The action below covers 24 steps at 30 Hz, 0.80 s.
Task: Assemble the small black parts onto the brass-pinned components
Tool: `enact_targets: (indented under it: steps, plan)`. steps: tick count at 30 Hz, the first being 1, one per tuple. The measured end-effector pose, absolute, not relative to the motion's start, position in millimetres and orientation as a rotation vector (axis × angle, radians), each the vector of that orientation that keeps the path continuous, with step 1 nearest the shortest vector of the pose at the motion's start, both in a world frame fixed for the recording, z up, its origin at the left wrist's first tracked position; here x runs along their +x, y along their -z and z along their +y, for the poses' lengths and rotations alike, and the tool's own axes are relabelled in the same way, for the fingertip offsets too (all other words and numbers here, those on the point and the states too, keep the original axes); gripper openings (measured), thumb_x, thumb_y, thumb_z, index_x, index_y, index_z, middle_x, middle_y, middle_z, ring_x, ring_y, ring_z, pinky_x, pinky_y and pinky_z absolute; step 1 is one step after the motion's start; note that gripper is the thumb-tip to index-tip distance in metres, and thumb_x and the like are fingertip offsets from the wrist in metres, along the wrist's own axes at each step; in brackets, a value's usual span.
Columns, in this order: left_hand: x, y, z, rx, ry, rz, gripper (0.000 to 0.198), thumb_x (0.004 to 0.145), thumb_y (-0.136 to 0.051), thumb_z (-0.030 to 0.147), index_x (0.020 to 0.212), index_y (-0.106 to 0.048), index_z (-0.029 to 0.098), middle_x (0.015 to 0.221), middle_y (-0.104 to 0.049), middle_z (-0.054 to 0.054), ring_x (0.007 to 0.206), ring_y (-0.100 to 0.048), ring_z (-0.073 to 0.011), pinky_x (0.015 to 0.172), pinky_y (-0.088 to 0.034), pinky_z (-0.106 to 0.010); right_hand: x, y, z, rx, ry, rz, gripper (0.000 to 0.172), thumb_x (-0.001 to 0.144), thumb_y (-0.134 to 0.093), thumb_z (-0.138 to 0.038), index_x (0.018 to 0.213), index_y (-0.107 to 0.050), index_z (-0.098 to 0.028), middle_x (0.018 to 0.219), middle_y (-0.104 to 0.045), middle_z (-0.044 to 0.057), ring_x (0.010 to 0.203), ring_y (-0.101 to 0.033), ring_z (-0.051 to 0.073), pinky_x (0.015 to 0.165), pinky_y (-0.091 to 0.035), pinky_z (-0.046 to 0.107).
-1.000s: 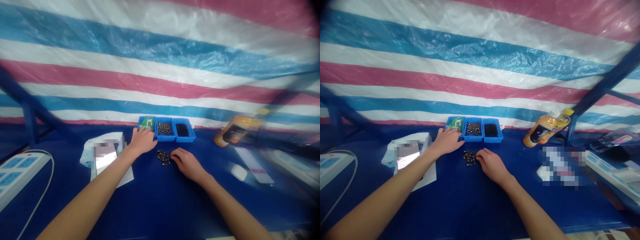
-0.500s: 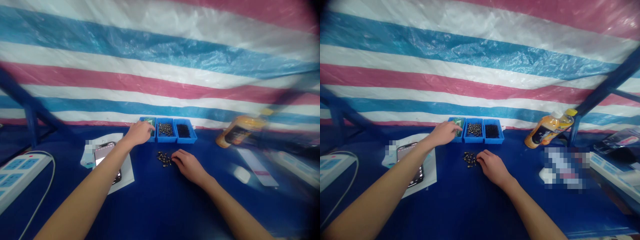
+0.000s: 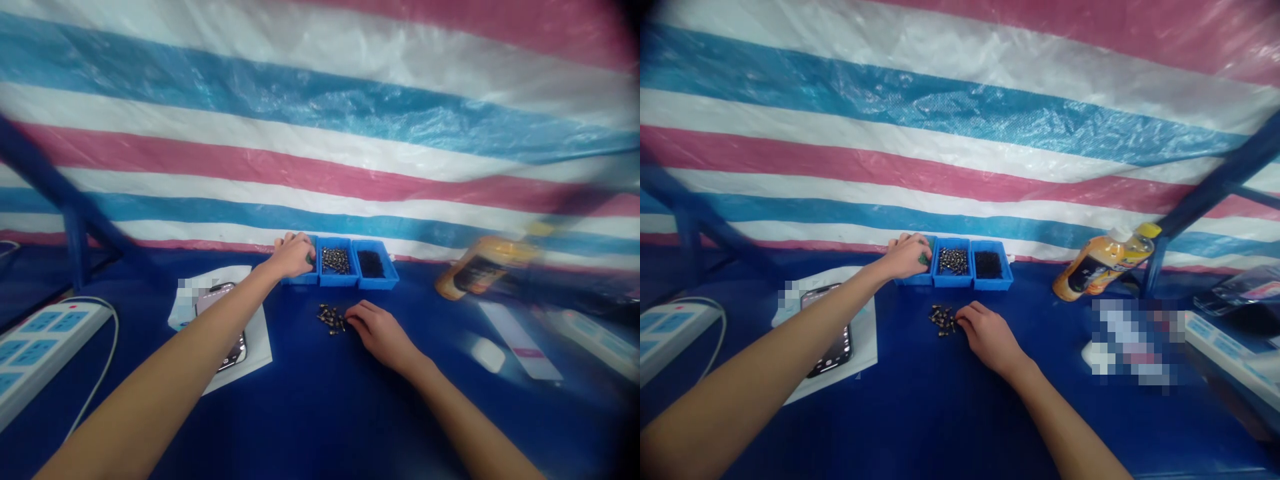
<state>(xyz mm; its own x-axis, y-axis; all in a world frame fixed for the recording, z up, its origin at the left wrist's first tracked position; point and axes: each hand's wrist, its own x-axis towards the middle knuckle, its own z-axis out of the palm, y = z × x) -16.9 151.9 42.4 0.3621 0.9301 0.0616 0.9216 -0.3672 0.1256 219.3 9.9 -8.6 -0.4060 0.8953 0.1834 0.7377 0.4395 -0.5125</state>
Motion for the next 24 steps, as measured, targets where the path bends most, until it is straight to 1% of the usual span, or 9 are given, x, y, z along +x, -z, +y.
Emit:
enact_targets:
  steps: [2, 5, 9, 11, 15, 17, 19, 22, 24]
  plan:
    - [-15.1, -42.8, 151.9, 2.542, -0.137, 1.708, 0.022, 0.070, -0.063, 0.022, 0.085, -0.075, 0.031, 0.124, -0.055, -0.003, 0.114, -0.043, -0.0323, 0.090, -0.037, -0.048, 219.9, 11.4, 10.7, -1.383, -0.480, -2.265, 0.023, 0.099, -0.046, -0.022, 0.110, -0.066, -0.025, 0.102, -0.067, 0.004, 0.088, -0.067, 0.018, 0.079, -0.050, 0.029]
    - [-10.1, -45.2, 154.1, 2.535, -0.062, 1.710, 0.019, 0.068, -0.062, 0.021, 0.079, -0.076, 0.028, 0.118, -0.057, -0.006, 0.111, -0.044, -0.0341, 0.090, -0.037, -0.051, 221.0, 15.4, 11.3, -1.390, -0.465, -2.263, 0.027, 0.100, -0.044, -0.021, 0.116, -0.065, -0.025, 0.104, -0.066, 0.005, 0.088, -0.068, 0.018, 0.080, -0.051, 0.029]
    - [-2.6, -46.1, 158.5, 2.508, -0.032, 1.754, 0.016, 0.065, -0.064, 0.021, 0.076, -0.075, 0.023, 0.116, -0.057, -0.011, 0.113, -0.043, -0.0376, 0.093, -0.034, -0.057, 221.4, 15.7, 10.2, -1.383, -0.467, -2.269, 0.028, 0.100, -0.044, -0.021, 0.117, -0.066, -0.026, 0.105, -0.065, 0.005, 0.088, -0.068, 0.018, 0.080, -0.051, 0.029]
    - [-1.0, -44.6, 159.6, 2.488, -0.048, 1.768, 0.016, 0.065, -0.064, 0.021, 0.076, -0.075, 0.023, 0.117, -0.057, -0.011, 0.114, -0.043, -0.0386, 0.094, -0.034, -0.058, 221.0, 14.5, 9.4, -1.384, -0.470, -2.276, 0.028, 0.101, -0.043, -0.022, 0.117, -0.066, -0.026, 0.105, -0.065, 0.005, 0.088, -0.068, 0.018, 0.079, -0.051, 0.029]
    - [-3.3, -41.0, 159.5, 2.439, -0.107, 1.772, 0.016, 0.067, -0.063, 0.028, 0.076, -0.076, 0.025, 0.121, -0.056, -0.010, 0.116, -0.043, -0.0388, 0.092, -0.037, -0.057, 220.0, 11.8, 8.8, -1.389, -0.477, -2.280, 0.028, 0.100, -0.044, -0.022, 0.116, -0.067, -0.026, 0.105, -0.066, 0.005, 0.089, -0.068, 0.017, 0.080, -0.051, 0.029]
    - [-7.0, -41.8, 160.6, 2.427, -0.132, 1.749, 0.016, 0.067, -0.064, 0.031, 0.076, -0.076, 0.025, 0.122, -0.058, -0.009, 0.117, -0.045, -0.0382, 0.093, -0.038, -0.055, 219.8, 11.1, 8.9, -1.387, -0.481, -2.284, 0.027, 0.100, -0.045, -0.022, 0.115, -0.067, -0.025, 0.105, -0.066, 0.005, 0.089, -0.068, 0.018, 0.080, -0.051, 0.029]
    - [-11.7, -45.8, 163.9, 2.414, -0.150, 1.701, 0.018, 0.067, -0.064, 0.034, 0.078, -0.076, 0.025, 0.117, -0.063, -0.007, 0.114, -0.050, -0.0348, 0.094, -0.041, -0.049, 220.0, 11.3, 9.0, -1.385, -0.484, -2.285, 0.027, 0.100, -0.045, -0.021, 0.115, -0.067, -0.025, 0.105, -0.066, 0.005, 0.089, -0.068, 0.018, 0.079, -0.051, 0.028]
    - [-17.8, -56.4, 172.6, 2.381, -0.155, 1.586, 0.021, 0.071, -0.063, 0.037, 0.081, -0.076, 0.024, 0.098, -0.071, -0.004, 0.096, -0.061, -0.0258, 0.085, -0.047, -0.035, 220.4, 12.5, 9.1, -1.388, -0.485, -2.277, 0.028, 0.099, -0.045, -0.020, 0.116, -0.067, -0.026, 0.105, -0.065, 0.005, 0.089, -0.068, 0.017, 0.079, -0.051, 0.028]
    - [-17.6, -64.3, 178.0, 2.375, -0.178, 1.521, 0.024, 0.074, -0.061, 0.039, 0.085, -0.076, 0.023, 0.096, -0.073, -0.003, 0.090, -0.064, -0.0226, 0.081, -0.048, -0.030, 220.4, 13.0, 9.3, -1.385, -0.491, -2.270, 0.027, 0.099, -0.045, -0.020, 0.115, -0.067, -0.025, 0.106, -0.065, 0.005, 0.089, -0.068, 0.017, 0.080, -0.051, 0.029]
